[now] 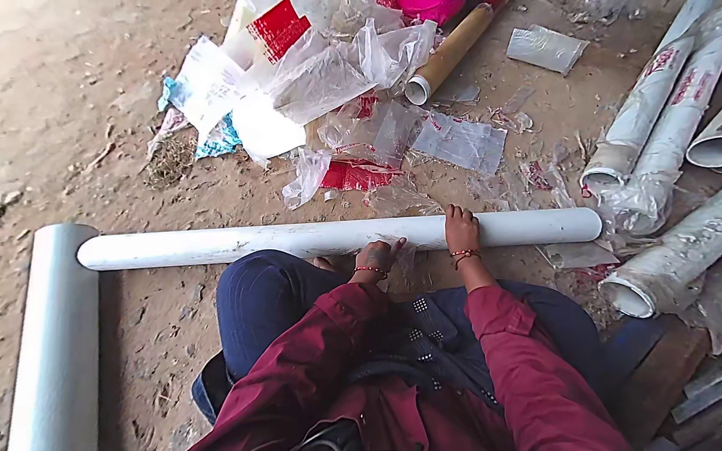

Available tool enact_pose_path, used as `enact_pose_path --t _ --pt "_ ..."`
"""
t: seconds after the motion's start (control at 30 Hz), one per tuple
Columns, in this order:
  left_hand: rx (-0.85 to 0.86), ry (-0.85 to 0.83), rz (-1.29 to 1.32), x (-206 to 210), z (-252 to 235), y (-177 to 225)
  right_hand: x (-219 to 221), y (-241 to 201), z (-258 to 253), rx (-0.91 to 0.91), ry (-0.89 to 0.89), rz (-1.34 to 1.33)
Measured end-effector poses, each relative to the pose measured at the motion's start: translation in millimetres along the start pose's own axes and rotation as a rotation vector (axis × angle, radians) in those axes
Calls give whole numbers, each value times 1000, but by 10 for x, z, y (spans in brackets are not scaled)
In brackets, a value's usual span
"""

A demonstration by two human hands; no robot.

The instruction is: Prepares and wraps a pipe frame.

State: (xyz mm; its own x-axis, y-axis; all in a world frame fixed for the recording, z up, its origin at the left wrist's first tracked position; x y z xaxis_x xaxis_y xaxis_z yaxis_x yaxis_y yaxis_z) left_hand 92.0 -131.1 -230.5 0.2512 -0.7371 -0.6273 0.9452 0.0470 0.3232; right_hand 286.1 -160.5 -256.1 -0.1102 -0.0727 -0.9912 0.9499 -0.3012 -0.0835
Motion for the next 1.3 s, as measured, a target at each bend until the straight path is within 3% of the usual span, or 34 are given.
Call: enact_pose_path --t 0.17,0.3,0.67,0.8,0.9,0.97,1.17,1.23,1.3 --pt "104 -15 293 161 -178 45 31 0 10 -7 35 -7" --pt "45 48 546 326 -128 38 15 -3 22 -4 38 -16" --pt "-6 -115 476 619 294 96 10 10 -1 -5 18 26" --pt "164 -114 274 549 390 70 15 30 11 17 35 3" --pt "489 -172 218 608 679 163 17 39 -37 7 36 37" --pt "610 -178 160 583 763 249 33 35 -44 8 27 50" --pt "295 211 34 -173 570 250 -7 42 23 8 20 79" --pt "294 332 66 -410 471 208 -13 20 20 -1 16 90" --pt "425 408 121 -677 300 150 -10 4 9 5 2 110"
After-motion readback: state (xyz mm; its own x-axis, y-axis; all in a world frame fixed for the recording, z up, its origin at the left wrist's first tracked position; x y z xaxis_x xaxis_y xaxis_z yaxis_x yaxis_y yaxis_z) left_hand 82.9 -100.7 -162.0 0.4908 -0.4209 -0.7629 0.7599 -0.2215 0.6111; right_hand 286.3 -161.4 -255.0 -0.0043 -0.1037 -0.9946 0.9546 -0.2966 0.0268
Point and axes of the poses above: each hand's wrist, its own z-axis away from the middle knuckle, its own x-axis out of the palm, y = z × x, the point moved 2 cm from there along -z, towards the middle knuckle, and after that the axes turned 5 degrees about -x, right-handed, at the moved point
